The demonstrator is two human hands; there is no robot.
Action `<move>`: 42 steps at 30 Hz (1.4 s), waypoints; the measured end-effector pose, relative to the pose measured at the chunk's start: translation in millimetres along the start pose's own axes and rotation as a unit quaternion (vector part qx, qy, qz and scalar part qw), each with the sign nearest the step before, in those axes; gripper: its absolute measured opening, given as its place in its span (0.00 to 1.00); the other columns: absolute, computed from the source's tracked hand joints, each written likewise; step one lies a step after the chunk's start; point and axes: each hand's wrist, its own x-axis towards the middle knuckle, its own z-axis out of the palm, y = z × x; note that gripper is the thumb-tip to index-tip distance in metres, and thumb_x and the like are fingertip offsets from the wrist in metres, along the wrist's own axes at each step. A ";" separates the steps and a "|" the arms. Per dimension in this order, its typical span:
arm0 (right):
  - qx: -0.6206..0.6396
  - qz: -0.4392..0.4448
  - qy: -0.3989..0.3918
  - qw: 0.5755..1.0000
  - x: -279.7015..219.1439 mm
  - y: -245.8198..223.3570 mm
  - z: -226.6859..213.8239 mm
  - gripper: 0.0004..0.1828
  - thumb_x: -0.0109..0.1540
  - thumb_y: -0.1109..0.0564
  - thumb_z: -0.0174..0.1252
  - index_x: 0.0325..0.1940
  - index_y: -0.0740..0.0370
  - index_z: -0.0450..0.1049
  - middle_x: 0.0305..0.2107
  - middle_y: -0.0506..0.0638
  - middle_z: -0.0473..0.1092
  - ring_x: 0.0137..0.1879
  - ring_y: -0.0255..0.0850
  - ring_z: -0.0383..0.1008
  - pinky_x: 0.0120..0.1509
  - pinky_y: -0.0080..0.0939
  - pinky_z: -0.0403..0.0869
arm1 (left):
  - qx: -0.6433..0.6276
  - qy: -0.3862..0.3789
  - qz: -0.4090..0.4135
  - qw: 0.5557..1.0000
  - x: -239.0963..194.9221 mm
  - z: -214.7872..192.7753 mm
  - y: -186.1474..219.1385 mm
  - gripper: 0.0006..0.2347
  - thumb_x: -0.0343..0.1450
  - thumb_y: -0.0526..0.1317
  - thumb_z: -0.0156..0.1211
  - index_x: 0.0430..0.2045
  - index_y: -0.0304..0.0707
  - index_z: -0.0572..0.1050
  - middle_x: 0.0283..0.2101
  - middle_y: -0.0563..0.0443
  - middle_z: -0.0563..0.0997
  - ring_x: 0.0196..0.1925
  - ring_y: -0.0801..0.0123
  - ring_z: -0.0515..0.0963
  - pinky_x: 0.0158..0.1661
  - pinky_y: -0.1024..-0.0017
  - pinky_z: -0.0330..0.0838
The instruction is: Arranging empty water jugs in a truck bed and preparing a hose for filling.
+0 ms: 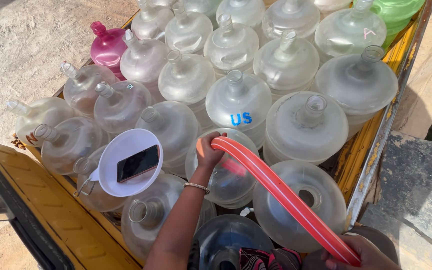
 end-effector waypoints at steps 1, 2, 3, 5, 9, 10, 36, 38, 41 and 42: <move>-0.022 -0.107 0.018 0.994 -0.2 -13.6 6.1 0.26 0.56 0.38 0.73 0.48 0.59 0.81 0.30 0.51 0.81 0.39 0.40 0.81 0.45 0.45 0.77 | 0.022 -0.020 -0.012 0.999 -0.4 -2.2 7.1 0.11 0.66 0.43 0.67 0.19 0.34 0.77 0.20 0.39 0.75 0.22 0.51 0.75 0.27 0.63 0.70; -0.045 -0.212 0.038 0.975 -0.9 -27.0 11.7 0.26 0.61 0.39 0.71 0.53 0.58 0.78 0.34 0.50 0.81 0.42 0.40 0.81 0.46 0.45 0.76 | 0.044 -0.040 -0.025 0.998 -1.8 -4.3 13.9 0.16 0.67 0.46 0.70 0.15 0.33 0.74 0.19 0.38 0.73 0.21 0.47 0.72 0.26 0.61 0.68; -0.045 -0.211 0.035 0.976 -5.8 -68.2 16.6 0.26 0.61 0.39 0.71 0.53 0.58 0.78 0.34 0.50 0.81 0.42 0.40 0.81 0.46 0.45 0.76 | 0.045 -0.040 -0.028 0.998 -2.6 -3.2 14.2 0.16 0.67 0.46 0.70 0.15 0.33 0.74 0.19 0.38 0.73 0.21 0.47 0.72 0.26 0.61 0.68; -0.017 0.033 0.146 0.989 -15.1 -150.9 26.3 0.28 0.55 0.36 0.67 0.54 0.50 0.78 0.24 0.52 0.79 0.31 0.40 0.85 0.42 0.45 0.80 | 0.072 -0.028 0.052 0.996 -5.0 -0.5 14.5 0.17 0.68 0.46 0.68 0.13 0.36 0.70 0.19 0.43 0.74 0.22 0.50 0.74 0.26 0.59 0.67; -0.053 0.039 0.196 0.978 -5.9 -142.2 27.2 0.27 0.56 0.35 0.67 0.51 0.53 0.79 0.24 0.54 0.78 0.31 0.42 0.84 0.43 0.45 0.79 | 0.101 -0.015 0.083 0.991 -5.1 0.9 10.1 0.16 0.67 0.46 0.67 0.13 0.39 0.70 0.19 0.47 0.75 0.22 0.51 0.76 0.25 0.58 0.68; -0.052 0.051 0.193 0.978 -5.1 -138.3 29.4 0.27 0.56 0.35 0.67 0.51 0.53 0.80 0.25 0.53 0.79 0.34 0.41 0.83 0.46 0.44 0.79 | 0.106 -0.023 0.088 0.990 -5.4 1.3 9.9 0.16 0.67 0.46 0.68 0.14 0.39 0.70 0.20 0.48 0.76 0.23 0.51 0.76 0.26 0.57 0.68; -0.030 0.109 0.221 0.969 5.5 -123.3 49.2 0.30 0.55 0.33 0.67 0.46 0.59 0.84 0.29 0.54 0.81 0.37 0.43 0.86 0.48 0.45 0.78 | 0.132 -0.043 0.114 0.984 -6.1 -0.8 13.8 0.16 0.68 0.44 0.68 0.13 0.40 0.70 0.19 0.50 0.74 0.22 0.56 0.73 0.26 0.60 0.67; -0.065 0.131 0.237 0.961 6.0 -125.0 48.8 0.30 0.55 0.33 0.66 0.46 0.59 0.83 0.29 0.54 0.80 0.38 0.44 0.83 0.47 0.46 0.77 | 0.128 -0.038 0.125 0.983 -6.2 0.2 12.3 0.15 0.68 0.44 0.67 0.14 0.40 0.70 0.19 0.51 0.74 0.23 0.57 0.74 0.26 0.60 0.68; -0.075 0.118 0.245 0.959 8.1 -116.5 48.9 0.30 0.55 0.32 0.66 0.46 0.58 0.83 0.29 0.54 0.80 0.37 0.45 0.83 0.47 0.47 0.77 | 0.126 -0.034 0.134 0.982 -6.3 1.3 9.9 0.14 0.67 0.44 0.67 0.14 0.39 0.70 0.20 0.51 0.74 0.23 0.56 0.74 0.27 0.60 0.68; -0.076 0.119 0.245 0.959 8.0 -117.2 48.4 0.30 0.55 0.32 0.66 0.46 0.58 0.83 0.29 0.54 0.80 0.37 0.45 0.83 0.47 0.47 0.77 | 0.125 -0.035 0.134 0.983 -6.6 1.2 10.3 0.14 0.67 0.44 0.67 0.14 0.39 0.70 0.20 0.51 0.74 0.23 0.56 0.74 0.27 0.60 0.68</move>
